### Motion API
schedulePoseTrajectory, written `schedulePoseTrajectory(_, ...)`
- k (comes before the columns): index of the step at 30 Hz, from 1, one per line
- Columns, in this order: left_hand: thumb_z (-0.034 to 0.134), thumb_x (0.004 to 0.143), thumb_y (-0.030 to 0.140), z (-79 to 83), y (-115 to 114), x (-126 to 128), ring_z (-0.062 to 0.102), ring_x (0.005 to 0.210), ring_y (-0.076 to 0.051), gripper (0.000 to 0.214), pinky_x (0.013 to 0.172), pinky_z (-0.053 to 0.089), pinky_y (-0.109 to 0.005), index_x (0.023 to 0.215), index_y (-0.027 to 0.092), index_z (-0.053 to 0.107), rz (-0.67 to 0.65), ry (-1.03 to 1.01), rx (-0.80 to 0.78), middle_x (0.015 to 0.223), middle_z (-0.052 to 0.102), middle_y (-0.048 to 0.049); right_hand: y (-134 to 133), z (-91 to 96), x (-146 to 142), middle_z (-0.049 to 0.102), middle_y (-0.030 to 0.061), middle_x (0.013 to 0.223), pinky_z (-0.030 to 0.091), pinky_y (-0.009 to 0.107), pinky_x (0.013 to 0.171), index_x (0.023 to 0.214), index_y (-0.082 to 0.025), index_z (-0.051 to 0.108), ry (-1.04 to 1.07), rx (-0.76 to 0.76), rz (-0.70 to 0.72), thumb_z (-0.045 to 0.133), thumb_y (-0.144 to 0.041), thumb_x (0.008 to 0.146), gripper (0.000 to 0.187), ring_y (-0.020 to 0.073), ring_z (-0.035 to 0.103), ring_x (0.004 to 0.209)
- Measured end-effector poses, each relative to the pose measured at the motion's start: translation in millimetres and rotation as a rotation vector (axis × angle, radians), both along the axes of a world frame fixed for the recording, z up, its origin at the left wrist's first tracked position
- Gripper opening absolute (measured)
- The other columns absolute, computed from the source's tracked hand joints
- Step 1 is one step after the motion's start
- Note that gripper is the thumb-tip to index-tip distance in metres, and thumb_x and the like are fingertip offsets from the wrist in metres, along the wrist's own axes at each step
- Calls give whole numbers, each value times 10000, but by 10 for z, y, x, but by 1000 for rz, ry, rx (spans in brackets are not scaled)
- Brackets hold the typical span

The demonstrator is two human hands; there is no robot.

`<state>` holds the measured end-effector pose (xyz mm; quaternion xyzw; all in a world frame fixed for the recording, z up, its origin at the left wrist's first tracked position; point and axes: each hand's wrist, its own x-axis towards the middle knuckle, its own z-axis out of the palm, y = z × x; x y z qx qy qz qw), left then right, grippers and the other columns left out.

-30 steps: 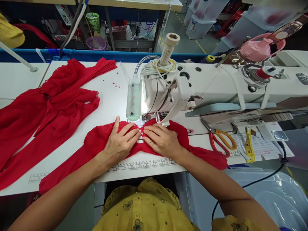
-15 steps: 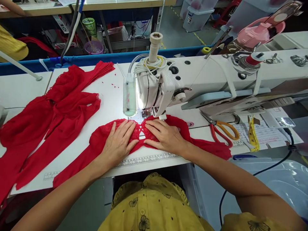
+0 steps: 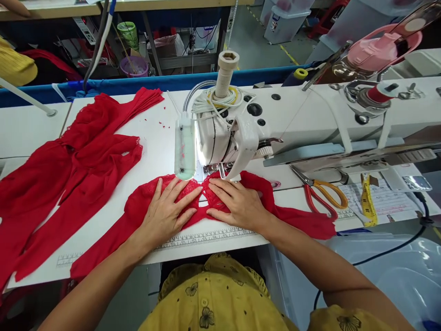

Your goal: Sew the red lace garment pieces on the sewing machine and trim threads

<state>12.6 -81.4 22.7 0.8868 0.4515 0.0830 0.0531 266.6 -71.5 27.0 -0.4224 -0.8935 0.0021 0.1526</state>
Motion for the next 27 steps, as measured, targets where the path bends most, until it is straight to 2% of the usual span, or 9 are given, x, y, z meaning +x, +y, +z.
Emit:
schedulePoseTrajectory(2, 483, 1006, 389, 18, 9, 8, 359, 1462, -355, 437, 1163, 245, -676, 1441, 363, 514, -8, 14, -4, 1573, 416, -96, 1, -2, 5, 635, 107, 1374, 506, 284, 541, 1347, -124, 622, -9, 15, -1, 519, -597, 953, 624, 261, 593, 1104)
schedulePoseTrajectory(8, 477, 1009, 357, 45, 32, 21, 389, 1437, -363, 397, 1140, 278, -686, 1394, 352, 574, -15, 6, 5, 1511, 474, -127, 3, -12, 17, 659, 85, 1342, 476, 291, 535, 1361, -133, 613, -25, 20, -4, 491, -609, 959, 635, 265, 594, 1085)
schedulePoseTrajectory(11, 478, 1007, 395, 27, 30, 7, 396, 1431, -361, 437, 1150, 271, -680, 1438, 334, 525, -22, 3, 3, 1486, 502, -129, -1, -16, 21, 657, 101, 1341, 464, 284, 544, 1386, -133, 589, -34, -6, -11, 477, -619, 961, 655, 271, 590, 1082)
schedulePoseTrajectory(14, 484, 981, 527, -5, 23, -13, 401, 1423, -366, 617, 1181, 237, -660, 1519, 236, 410, -15, -14, -6, 1480, 516, -149, -7, -17, 24, 642, 120, 1358, 464, 280, 558, 1398, -128, 574, -34, -27, -6, 479, -621, 960, 667, 275, 583, 1084)
schedulePoseTrajectory(16, 484, 961, 585, -19, 18, -18, 389, 1431, -368, 695, 1198, 217, -645, 1525, 190, 392, -5, -12, -4, 1490, 510, -155, -10, -15, 23, 635, 121, 1367, 467, 280, 561, 1395, -130, 578, -29, -35, -5, 484, -620, 958, 663, 273, 581, 1082)
schedulePoseTrajectory(22, 469, 979, 557, -12, 8, -3, 360, 1457, -352, 647, 1204, 199, -647, 1509, 193, 412, -1, 19, 0, 1556, 444, -131, -11, -2, 17, 612, 128, 1395, 504, 298, 578, 1394, -132, 581, -19, -61, -5, 491, -609, 956, 654, 288, 572, 1110)
schedulePoseTrajectory(27, 468, 976, 562, -18, -1, -1, 332, 1479, -338, 683, 1215, 172, -642, 1551, 218, 333, 6, -28, -3, 1577, 417, -120, -9, -1, 13, 587, 136, 1418, 535, 300, 581, 1412, -135, 559, -9, -101, 1, 504, -601, 951, 658, 299, 541, 1184)
